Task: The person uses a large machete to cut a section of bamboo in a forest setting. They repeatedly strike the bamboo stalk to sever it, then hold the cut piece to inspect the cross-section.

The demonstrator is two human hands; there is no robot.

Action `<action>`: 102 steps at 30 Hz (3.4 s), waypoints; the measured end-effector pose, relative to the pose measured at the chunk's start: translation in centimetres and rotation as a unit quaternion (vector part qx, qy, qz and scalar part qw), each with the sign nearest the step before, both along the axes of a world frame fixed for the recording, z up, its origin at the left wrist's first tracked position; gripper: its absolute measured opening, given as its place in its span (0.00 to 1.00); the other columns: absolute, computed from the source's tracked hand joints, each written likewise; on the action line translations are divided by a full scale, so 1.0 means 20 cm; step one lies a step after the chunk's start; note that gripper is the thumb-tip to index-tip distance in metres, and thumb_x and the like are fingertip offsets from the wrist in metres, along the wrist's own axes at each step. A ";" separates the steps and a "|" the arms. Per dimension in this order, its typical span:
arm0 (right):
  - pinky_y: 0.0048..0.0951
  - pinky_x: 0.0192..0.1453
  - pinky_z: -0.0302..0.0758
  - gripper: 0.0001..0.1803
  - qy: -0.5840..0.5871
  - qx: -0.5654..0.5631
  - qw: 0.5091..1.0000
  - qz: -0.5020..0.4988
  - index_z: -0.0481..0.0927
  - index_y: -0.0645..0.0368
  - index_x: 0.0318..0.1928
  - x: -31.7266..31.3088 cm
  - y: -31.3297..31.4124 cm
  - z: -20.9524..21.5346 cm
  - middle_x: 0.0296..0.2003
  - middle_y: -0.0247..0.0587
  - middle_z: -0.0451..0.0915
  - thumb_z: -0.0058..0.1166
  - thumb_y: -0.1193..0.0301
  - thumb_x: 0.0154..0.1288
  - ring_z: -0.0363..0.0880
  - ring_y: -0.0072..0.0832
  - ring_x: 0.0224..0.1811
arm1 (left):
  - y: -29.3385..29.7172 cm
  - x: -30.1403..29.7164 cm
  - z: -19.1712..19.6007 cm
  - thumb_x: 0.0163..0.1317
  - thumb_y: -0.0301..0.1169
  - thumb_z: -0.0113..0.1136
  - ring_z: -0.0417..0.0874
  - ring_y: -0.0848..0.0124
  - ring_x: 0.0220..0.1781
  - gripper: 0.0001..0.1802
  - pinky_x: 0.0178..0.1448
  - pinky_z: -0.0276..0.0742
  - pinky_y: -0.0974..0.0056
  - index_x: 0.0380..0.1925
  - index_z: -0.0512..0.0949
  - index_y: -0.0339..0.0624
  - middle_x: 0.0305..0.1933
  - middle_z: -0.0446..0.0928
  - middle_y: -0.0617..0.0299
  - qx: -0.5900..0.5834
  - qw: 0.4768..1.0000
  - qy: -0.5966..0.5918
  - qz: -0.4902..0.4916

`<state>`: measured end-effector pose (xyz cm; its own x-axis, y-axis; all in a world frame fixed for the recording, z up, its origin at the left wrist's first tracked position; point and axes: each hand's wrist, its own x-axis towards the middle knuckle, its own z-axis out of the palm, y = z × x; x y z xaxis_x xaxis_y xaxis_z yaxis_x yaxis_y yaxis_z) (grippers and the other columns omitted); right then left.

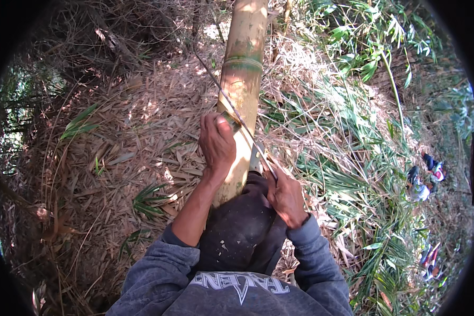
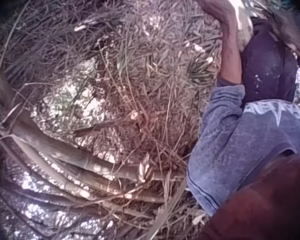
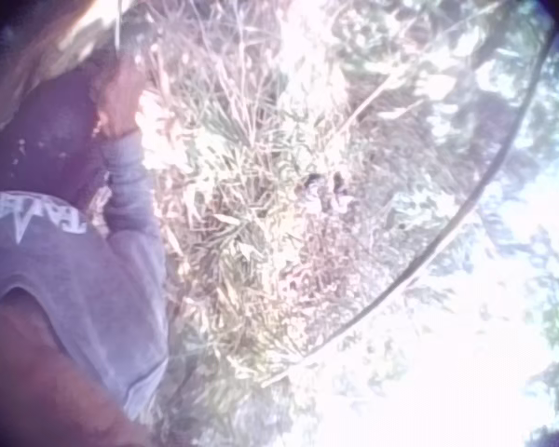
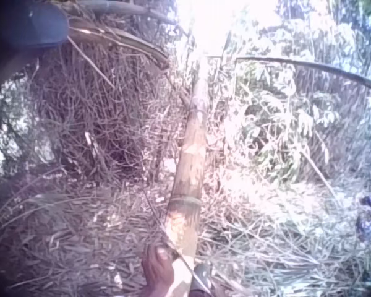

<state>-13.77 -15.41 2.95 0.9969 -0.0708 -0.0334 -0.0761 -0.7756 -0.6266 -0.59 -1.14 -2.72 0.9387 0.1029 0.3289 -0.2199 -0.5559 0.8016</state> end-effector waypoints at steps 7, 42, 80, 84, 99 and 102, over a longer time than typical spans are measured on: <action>0.41 0.23 0.71 0.05 -0.168 0.089 0.982 0.004 0.75 0.61 0.38 0.02 0.08 0.16 0.25 0.54 0.77 0.52 0.72 0.66 0.77 0.48 0.21 | 0.01 0.00 -0.02 0.70 0.38 0.36 0.72 0.45 0.35 0.17 0.39 0.66 0.47 0.35 0.68 0.33 0.32 0.68 0.44 0.021 1.000 -0.003 0.012; 0.44 0.22 0.70 0.05 -0.083 0.083 0.993 -0.016 0.73 0.62 0.38 -0.02 0.07 0.15 0.26 0.55 0.77 0.53 0.73 0.65 0.77 0.52 0.24 | 0.00 0.00 0.00 0.71 0.38 0.35 0.70 0.45 0.36 0.18 0.39 0.66 0.47 0.33 0.68 0.33 0.32 0.67 0.44 0.013 0.999 -0.047 0.014; 0.45 0.23 0.68 0.07 -0.044 0.097 0.994 -0.041 0.74 0.62 0.35 -0.03 0.06 0.11 0.23 0.52 0.76 0.53 0.71 0.66 0.75 0.52 0.22 | -0.02 0.03 0.04 0.70 0.40 0.39 0.72 0.45 0.37 0.20 0.42 0.64 0.49 0.32 0.70 0.33 0.32 0.70 0.44 -0.051 0.992 0.102 0.056; 0.43 0.22 0.69 0.04 -0.044 0.045 0.998 0.002 0.75 0.62 0.37 0.00 0.02 0.05 0.24 0.52 0.77 0.53 0.73 0.65 0.76 0.50 0.21 | -0.01 0.06 0.01 0.70 0.39 0.40 0.72 0.45 0.34 0.20 0.41 0.64 0.48 0.29 0.68 0.32 0.30 0.69 0.43 -0.026 0.995 0.074 0.063; 0.38 0.23 0.73 0.07 -0.033 0.038 0.999 0.010 0.74 0.65 0.41 0.01 0.05 0.08 0.24 0.49 0.79 0.54 0.76 0.64 0.79 0.42 0.21 | -0.01 0.05 -0.02 0.69 0.39 0.37 0.70 0.46 0.26 0.21 0.35 0.62 0.48 0.27 0.68 0.32 0.23 0.68 0.44 -0.045 0.995 0.046 0.082; 0.37 0.25 0.76 0.04 -0.130 0.085 0.988 0.005 0.76 0.64 0.38 0.06 0.09 0.20 0.23 0.45 0.78 0.53 0.77 0.64 0.82 0.38 0.23 | 0.00 0.08 0.00 0.69 0.39 0.37 0.71 0.45 0.27 0.21 0.35 0.62 0.47 0.27 0.68 0.32 0.23 0.69 0.43 -0.056 0.991 0.090 0.083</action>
